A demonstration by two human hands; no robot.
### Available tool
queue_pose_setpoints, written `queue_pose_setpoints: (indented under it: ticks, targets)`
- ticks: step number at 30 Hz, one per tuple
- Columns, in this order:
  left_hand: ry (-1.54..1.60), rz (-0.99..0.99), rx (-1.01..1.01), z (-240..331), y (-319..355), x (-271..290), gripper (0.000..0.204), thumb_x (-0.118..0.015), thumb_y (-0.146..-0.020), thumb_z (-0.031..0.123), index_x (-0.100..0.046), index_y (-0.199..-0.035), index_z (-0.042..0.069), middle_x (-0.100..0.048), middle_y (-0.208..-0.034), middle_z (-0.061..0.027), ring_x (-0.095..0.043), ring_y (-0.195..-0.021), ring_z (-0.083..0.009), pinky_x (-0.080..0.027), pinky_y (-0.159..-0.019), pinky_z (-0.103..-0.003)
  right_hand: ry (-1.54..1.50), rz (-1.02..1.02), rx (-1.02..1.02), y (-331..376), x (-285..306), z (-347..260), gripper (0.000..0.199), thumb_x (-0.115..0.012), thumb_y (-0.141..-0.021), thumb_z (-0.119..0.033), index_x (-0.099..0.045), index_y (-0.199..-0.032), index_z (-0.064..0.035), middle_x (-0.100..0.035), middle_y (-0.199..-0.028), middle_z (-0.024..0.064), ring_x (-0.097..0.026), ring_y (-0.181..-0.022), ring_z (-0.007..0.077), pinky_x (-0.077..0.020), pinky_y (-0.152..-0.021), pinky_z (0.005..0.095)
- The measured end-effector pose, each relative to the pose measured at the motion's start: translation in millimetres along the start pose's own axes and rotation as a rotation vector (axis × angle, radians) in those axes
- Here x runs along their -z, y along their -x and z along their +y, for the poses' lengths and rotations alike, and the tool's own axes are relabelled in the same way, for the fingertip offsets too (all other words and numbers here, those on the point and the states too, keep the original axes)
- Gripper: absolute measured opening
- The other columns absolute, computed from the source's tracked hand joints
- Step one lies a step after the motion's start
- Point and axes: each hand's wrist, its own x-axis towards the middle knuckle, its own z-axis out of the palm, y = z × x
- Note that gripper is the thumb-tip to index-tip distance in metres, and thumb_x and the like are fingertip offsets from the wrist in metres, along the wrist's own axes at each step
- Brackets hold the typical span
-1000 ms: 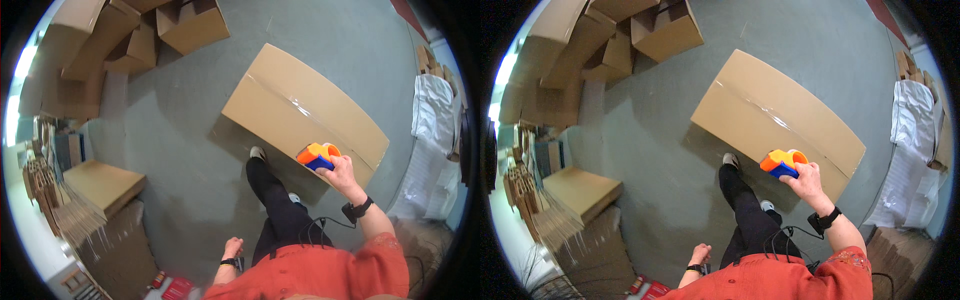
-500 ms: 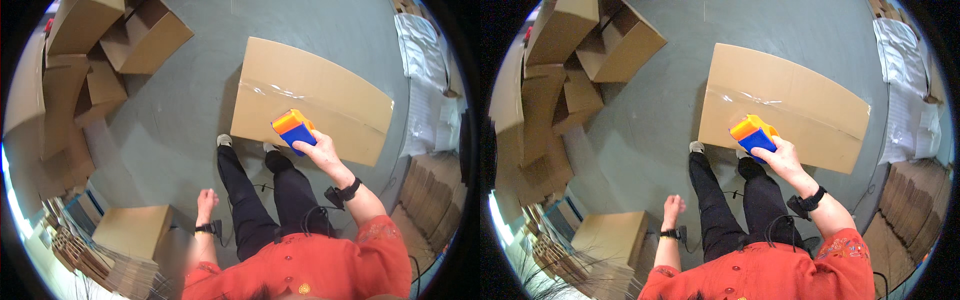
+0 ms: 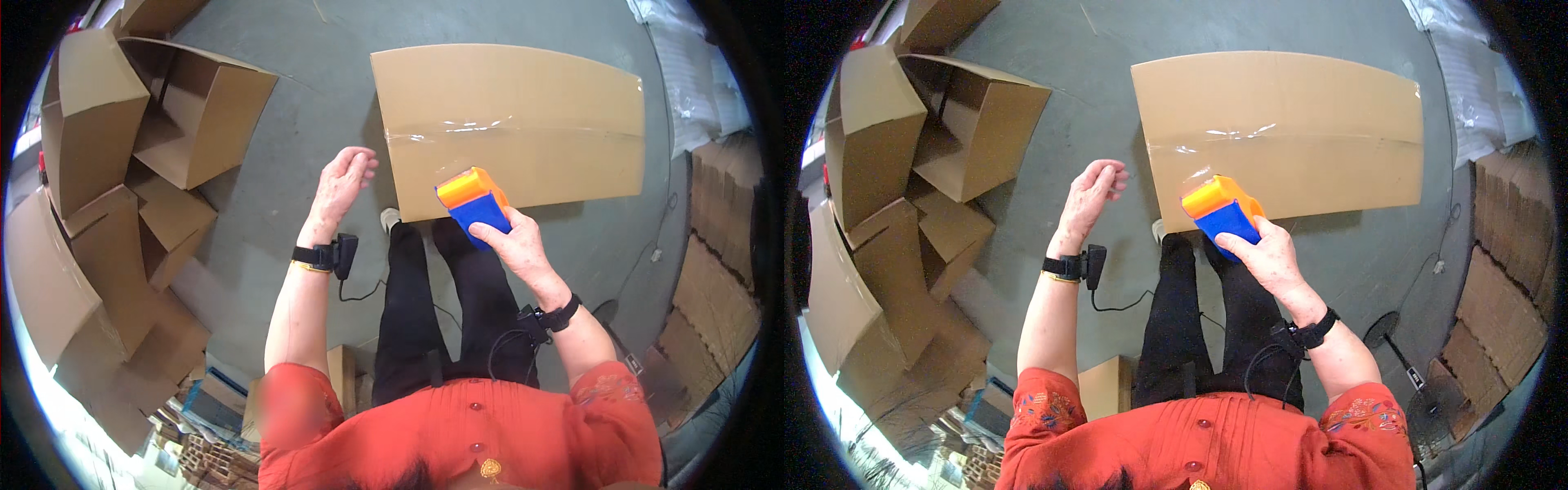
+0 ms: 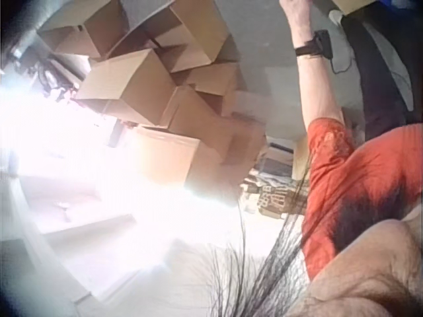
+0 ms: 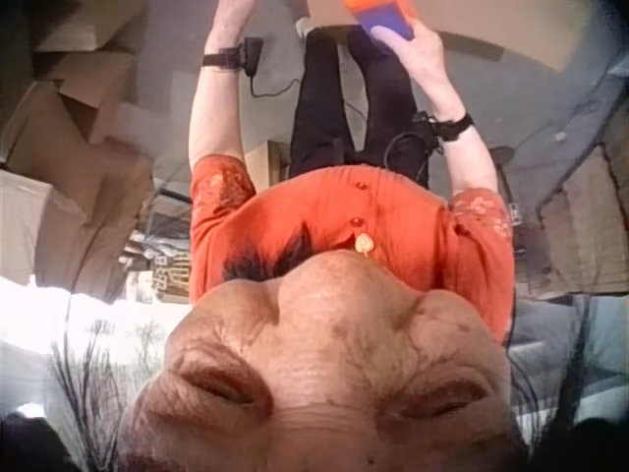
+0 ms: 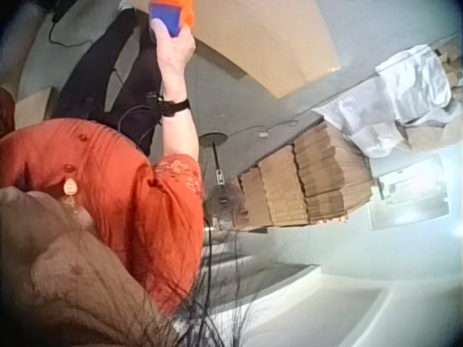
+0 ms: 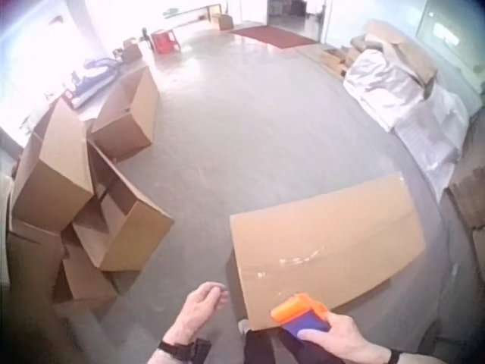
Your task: Seal a large cardboard box using a hand-held tape dispenser.
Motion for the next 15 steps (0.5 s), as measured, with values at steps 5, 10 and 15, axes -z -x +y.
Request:
queue_pose_setpoints:
  ticks: [5,10,15]
  targets:
    - [0.011,-0.25,-0.08,29,-10,-32,0.049,-0.045,-0.111,0.043,-0.065,-0.126,0.001,-0.071,-0.111,-0.0069,-0.064,-0.1,-0.0135,-0.051,-0.093,-0.032,0.081,-0.013,0.008,-12,-12,10,0.055,-0.085,-0.081,-0.043,-0.072,-0.111,0.0009,-0.076,-0.095,0.016,-0.074,-0.089,0.0237,-0.0562,-0.084,0.0355]
    - [0.208,-0.461,0.103,7,-23,-45,0.052,-0.046,-0.111,0.045,-0.069,-0.122,0.0,-0.072,-0.105,-0.0051,-0.065,-0.095,-0.0139,-0.051,-0.092,-0.032,0.144,-0.037,0.146,-14,-16,2,0.051,-0.085,-0.079,-0.044,-0.072,-0.098,0.0013,-0.073,-0.08,0.0201,-0.074,-0.076,0.0329,-0.0573,-0.075,0.0407]
    - [0.276,-0.501,0.154,-4,-22,-50,0.049,-0.049,-0.11,0.044,-0.071,-0.117,0.002,-0.072,-0.096,-0.0023,-0.064,-0.088,-0.0131,-0.051,-0.088,-0.031,0.229,-0.145,0.084,-21,-10,1,0.051,-0.085,-0.079,-0.045,-0.071,-0.097,0.0006,-0.073,-0.08,0.02,-0.074,-0.076,0.0335,-0.0574,-0.074,0.0423]
